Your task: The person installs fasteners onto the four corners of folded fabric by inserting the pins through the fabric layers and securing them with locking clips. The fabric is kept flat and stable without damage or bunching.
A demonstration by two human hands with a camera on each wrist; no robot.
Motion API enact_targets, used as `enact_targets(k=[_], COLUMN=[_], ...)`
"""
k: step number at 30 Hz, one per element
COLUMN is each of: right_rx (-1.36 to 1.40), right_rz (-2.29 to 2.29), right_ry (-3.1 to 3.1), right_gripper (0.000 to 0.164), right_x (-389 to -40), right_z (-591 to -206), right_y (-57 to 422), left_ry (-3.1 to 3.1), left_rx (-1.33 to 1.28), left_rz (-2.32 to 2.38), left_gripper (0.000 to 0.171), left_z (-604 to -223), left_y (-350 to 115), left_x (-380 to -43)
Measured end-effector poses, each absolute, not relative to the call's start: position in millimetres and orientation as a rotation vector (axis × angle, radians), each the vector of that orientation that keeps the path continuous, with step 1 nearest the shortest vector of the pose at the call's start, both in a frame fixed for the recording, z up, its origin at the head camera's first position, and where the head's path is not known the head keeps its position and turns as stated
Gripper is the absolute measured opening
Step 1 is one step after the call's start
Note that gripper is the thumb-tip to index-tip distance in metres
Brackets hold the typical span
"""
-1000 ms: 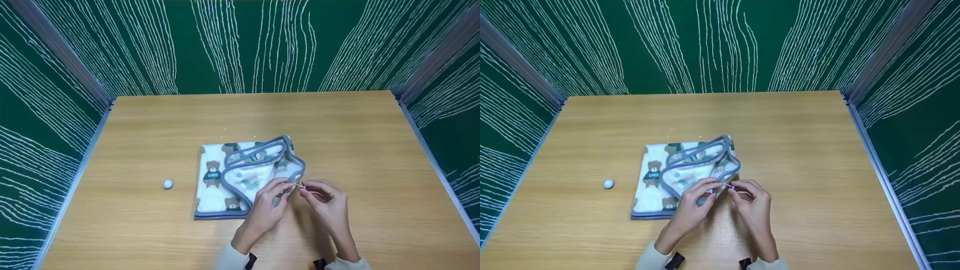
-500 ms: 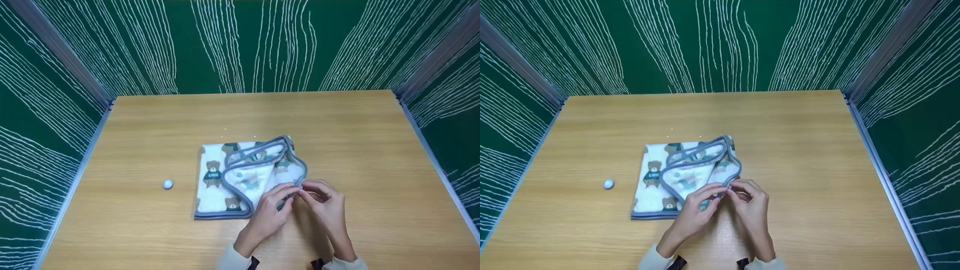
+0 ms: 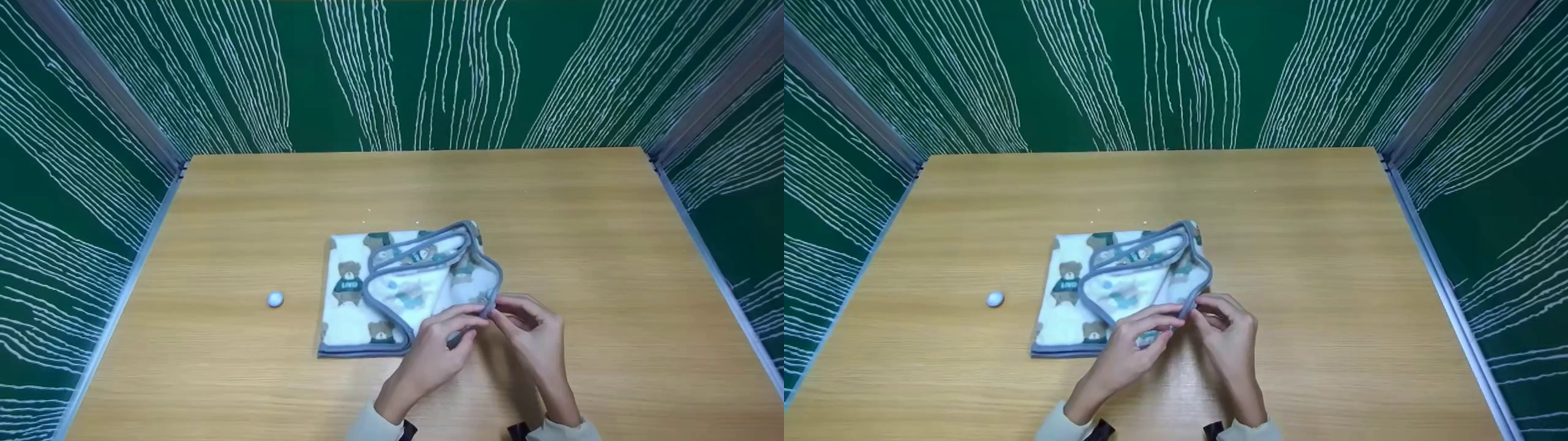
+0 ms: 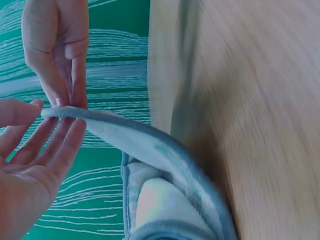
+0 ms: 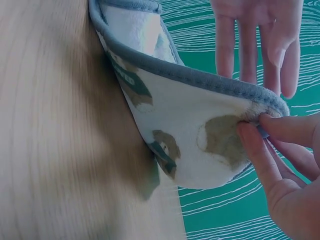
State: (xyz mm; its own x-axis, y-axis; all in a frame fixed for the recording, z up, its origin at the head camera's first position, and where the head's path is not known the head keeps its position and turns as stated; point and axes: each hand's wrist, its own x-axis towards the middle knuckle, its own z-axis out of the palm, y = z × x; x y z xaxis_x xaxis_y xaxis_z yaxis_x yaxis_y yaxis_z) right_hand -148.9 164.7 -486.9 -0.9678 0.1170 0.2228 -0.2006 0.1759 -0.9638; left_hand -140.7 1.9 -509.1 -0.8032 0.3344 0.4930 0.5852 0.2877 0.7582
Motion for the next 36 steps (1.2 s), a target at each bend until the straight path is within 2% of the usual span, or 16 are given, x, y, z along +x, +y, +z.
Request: enact_targets(k=[11,25,36], right_rx=[0.039,-0.022,0.018], right_rz=[1.893,1.884,1.933], right_ry=[-2.153,-2.193,-2.146], right_gripper=[0.019,0.02,0.021], right_x=[-155,-157,-156], right_z=[-509,-507,-507], right_y=[170,171,169], left_ry=[-2.323,-2.396,-2.319], left_rx=[-0.763,-0.384,-0.06], left_rz=[-1.651,-1.616,-1.515], left_gripper=[0.023,0.026,0.023], left_z=[-506,-505,-516], left_y=[-14,-64,-122], left_x=[-142,-157,-171])
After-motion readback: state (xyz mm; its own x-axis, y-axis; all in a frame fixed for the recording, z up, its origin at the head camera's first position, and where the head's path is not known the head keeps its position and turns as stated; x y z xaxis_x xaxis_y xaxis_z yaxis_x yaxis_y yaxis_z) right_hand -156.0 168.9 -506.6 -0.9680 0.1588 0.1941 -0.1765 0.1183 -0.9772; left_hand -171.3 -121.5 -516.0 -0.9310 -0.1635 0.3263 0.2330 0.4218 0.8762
